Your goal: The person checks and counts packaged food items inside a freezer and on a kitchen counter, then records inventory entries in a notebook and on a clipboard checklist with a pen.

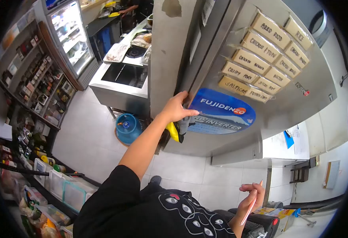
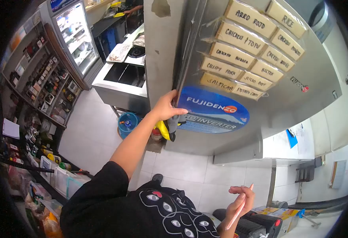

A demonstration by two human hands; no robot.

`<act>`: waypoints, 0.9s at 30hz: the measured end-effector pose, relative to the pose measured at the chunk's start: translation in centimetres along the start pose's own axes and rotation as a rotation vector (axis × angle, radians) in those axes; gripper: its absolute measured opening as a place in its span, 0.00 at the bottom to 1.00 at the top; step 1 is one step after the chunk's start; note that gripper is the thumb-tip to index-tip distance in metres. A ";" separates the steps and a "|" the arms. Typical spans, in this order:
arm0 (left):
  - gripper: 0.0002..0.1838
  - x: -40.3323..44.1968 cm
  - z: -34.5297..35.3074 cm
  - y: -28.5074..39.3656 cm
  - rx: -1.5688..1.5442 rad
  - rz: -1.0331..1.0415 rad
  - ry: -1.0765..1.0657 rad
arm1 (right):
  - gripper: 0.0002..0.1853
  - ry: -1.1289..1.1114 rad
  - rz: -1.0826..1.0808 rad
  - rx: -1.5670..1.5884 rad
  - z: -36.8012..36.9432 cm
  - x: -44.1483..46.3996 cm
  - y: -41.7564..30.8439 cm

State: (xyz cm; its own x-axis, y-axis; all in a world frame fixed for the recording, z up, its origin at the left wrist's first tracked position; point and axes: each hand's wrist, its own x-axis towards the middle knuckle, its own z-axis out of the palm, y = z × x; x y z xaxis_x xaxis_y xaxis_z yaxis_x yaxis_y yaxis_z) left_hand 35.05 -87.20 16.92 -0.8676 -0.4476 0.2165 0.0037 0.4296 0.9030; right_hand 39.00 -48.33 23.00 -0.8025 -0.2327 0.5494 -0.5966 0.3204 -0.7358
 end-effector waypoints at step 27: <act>0.19 -21.0 4.5 0.2 0.119 0.057 -0.584 | 0.25 0.973 -0.347 -0.367 -12.1 0.8 -9.2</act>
State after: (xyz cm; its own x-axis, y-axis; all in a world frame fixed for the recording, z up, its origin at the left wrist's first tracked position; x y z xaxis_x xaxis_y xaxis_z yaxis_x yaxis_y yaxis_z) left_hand 51.00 -74.18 10.87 -0.9976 0.0695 -0.0069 0.0319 0.5406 0.8407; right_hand 43.84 -40.37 34.98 -0.1475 0.4100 0.9001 -0.6223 0.6688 -0.4067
